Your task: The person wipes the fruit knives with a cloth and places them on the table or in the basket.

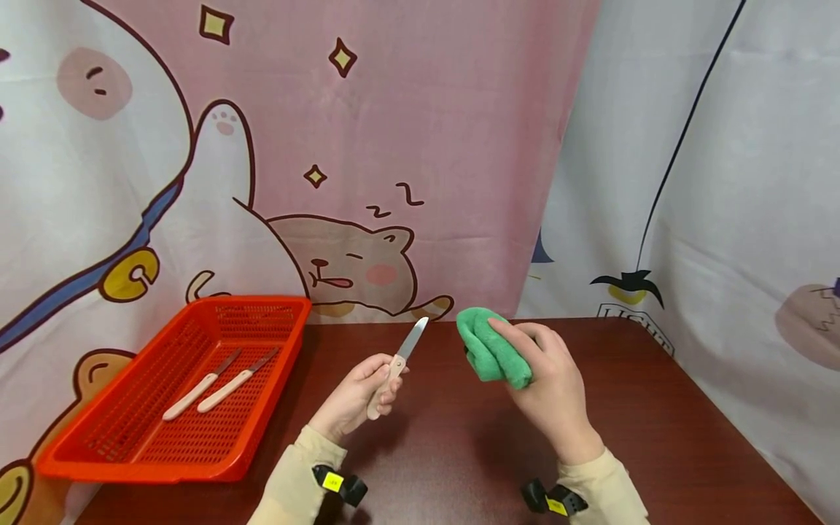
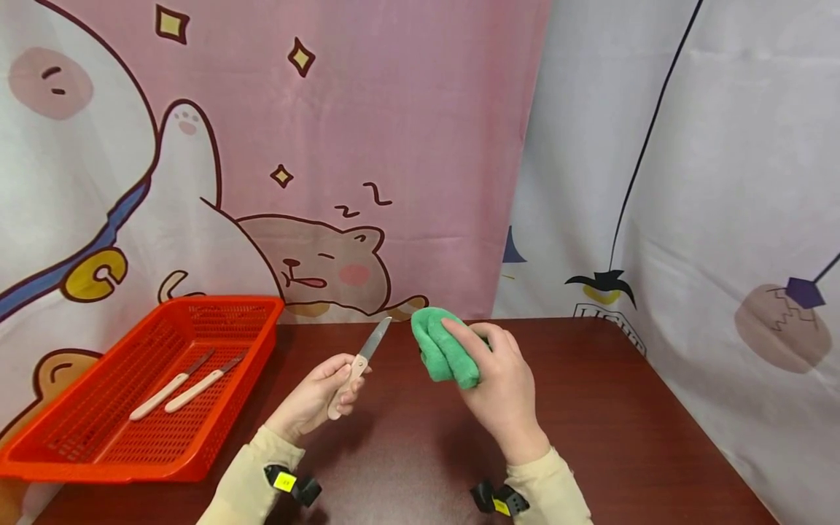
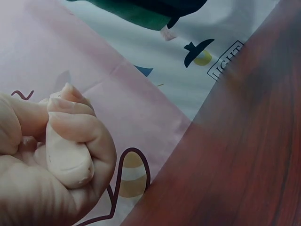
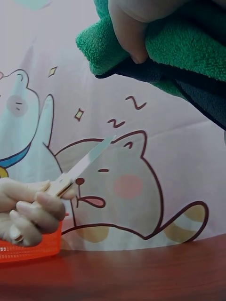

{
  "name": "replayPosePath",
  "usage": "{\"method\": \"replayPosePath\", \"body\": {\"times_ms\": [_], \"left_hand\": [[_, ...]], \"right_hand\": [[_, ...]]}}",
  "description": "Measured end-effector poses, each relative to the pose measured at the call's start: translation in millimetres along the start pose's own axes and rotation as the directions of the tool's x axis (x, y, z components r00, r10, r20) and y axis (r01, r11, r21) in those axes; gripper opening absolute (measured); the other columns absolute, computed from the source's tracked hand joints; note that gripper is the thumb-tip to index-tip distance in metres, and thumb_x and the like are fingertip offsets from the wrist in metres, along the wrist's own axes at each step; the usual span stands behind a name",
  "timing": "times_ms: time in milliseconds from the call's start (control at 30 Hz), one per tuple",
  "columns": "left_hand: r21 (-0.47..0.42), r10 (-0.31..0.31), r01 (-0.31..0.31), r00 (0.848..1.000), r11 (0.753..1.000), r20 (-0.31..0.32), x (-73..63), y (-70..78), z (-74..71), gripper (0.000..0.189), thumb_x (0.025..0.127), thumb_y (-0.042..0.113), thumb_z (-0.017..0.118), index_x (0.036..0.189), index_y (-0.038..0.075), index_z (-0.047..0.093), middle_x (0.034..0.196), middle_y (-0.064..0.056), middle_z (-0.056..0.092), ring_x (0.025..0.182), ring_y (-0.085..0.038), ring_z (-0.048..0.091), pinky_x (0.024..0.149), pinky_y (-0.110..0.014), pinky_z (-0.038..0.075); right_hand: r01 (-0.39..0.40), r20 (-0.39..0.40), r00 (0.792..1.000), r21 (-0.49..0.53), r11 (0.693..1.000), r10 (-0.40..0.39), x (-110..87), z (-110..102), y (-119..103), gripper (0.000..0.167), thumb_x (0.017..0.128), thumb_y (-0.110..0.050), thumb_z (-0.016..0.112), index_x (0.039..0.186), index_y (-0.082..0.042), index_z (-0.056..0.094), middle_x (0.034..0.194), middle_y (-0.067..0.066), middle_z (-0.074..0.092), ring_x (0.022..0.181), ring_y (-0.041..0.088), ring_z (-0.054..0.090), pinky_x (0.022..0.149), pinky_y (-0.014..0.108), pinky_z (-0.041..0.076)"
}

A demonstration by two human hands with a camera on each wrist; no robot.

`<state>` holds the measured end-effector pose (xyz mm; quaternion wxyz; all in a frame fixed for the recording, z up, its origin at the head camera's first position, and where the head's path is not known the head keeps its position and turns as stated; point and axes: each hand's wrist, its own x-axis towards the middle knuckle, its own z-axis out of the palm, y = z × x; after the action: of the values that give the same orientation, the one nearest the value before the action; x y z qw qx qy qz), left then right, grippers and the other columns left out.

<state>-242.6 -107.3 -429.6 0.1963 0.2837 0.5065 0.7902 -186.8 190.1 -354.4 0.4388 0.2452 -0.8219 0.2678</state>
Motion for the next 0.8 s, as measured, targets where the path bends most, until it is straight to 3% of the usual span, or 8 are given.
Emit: {"method": "replayPosePath", "body": {"times_ms": [400,633,800], "left_hand": [[-0.010,0.001,0.000,1.000,1.000,0.028,0.0,5.9,11.4,0.022,0.107,0.005,0.036,0.118,-0.004,0.052,0.082,-0.001,0.052,0.063,-0.008,0.044,0.054,-0.018,0.040],[0.028,-0.008,0.007,0.998,1.000,0.058,0.5,10.3,18.4,0.021,0.107,0.009,0.037,0.113,0.009,0.057,0.083,0.000,0.053,0.062,-0.006,0.046,0.054,-0.017,0.040],[0.068,-0.008,0.003,0.997,0.998,0.081,0.1,10.0,23.6,0.018,0.108,0.011,0.036,0.105,0.011,0.053,0.079,0.001,0.051,0.061,-0.006,0.044,0.052,-0.018,0.036]], "right_hand": [[0.083,0.082,0.993,0.043,0.996,-0.086,-4.8,16,-21,0.076,0.062,0.008,0.077,0.131,-0.024,0.064,0.109,0.007,0.060,0.100,0.026,0.057,0.071,0.044,0.053],[0.113,0.108,0.987,0.064,0.992,-0.120,-8.7,27,-27,0.075,0.064,0.004,0.079,0.131,-0.026,0.064,0.108,0.006,0.060,0.099,0.025,0.058,0.068,0.042,0.054],[0.129,0.131,0.982,0.076,0.989,-0.138,-12.4,34,-31,0.074,0.066,0.004,0.077,0.132,-0.027,0.064,0.107,0.005,0.060,0.098,0.025,0.058,0.067,0.040,0.054]]}}
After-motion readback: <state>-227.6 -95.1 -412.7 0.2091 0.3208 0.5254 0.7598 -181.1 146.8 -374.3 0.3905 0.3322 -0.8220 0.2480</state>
